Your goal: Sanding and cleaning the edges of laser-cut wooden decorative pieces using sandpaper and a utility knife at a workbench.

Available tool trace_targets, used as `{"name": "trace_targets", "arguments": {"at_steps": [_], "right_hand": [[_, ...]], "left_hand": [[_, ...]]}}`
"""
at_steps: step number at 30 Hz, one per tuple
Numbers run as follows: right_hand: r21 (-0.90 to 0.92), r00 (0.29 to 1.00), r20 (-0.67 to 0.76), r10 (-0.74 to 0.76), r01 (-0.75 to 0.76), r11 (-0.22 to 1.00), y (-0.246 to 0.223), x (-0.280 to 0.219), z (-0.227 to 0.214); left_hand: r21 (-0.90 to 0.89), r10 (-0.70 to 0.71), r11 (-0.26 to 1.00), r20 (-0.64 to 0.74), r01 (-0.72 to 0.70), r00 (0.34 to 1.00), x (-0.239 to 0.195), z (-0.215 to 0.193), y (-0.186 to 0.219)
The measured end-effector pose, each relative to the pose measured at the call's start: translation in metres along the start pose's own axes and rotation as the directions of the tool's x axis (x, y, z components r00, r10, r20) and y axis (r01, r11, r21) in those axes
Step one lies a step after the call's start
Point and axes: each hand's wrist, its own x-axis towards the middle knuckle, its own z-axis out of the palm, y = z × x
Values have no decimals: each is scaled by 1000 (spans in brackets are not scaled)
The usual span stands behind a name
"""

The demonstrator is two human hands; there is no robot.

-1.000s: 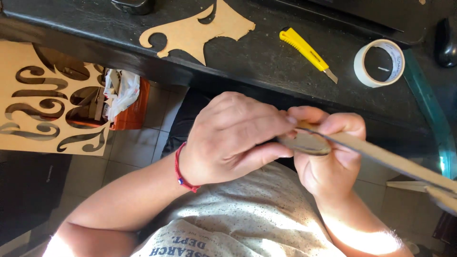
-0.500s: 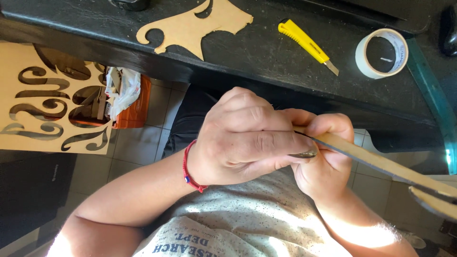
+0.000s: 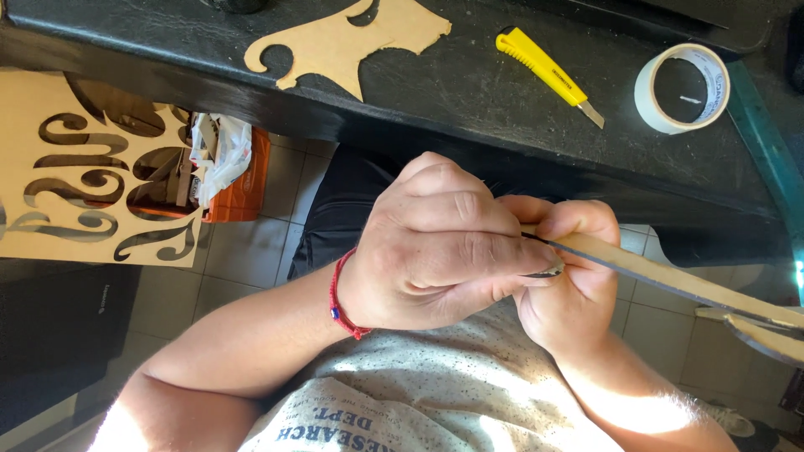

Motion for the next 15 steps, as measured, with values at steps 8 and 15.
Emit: {"name": "trace_targets", "arguments": {"at_steps": [8, 15], "right_hand": [[-159, 993, 69, -99, 109, 981, -8, 5, 3], [-425, 875, 338, -346, 470, 774, -21, 14, -29]], "left_hand": [[-37, 24, 999, -5, -24, 1000, -1, -1, -3], [-186, 9, 983, 5, -8, 1000, -8, -3, -9]]}}
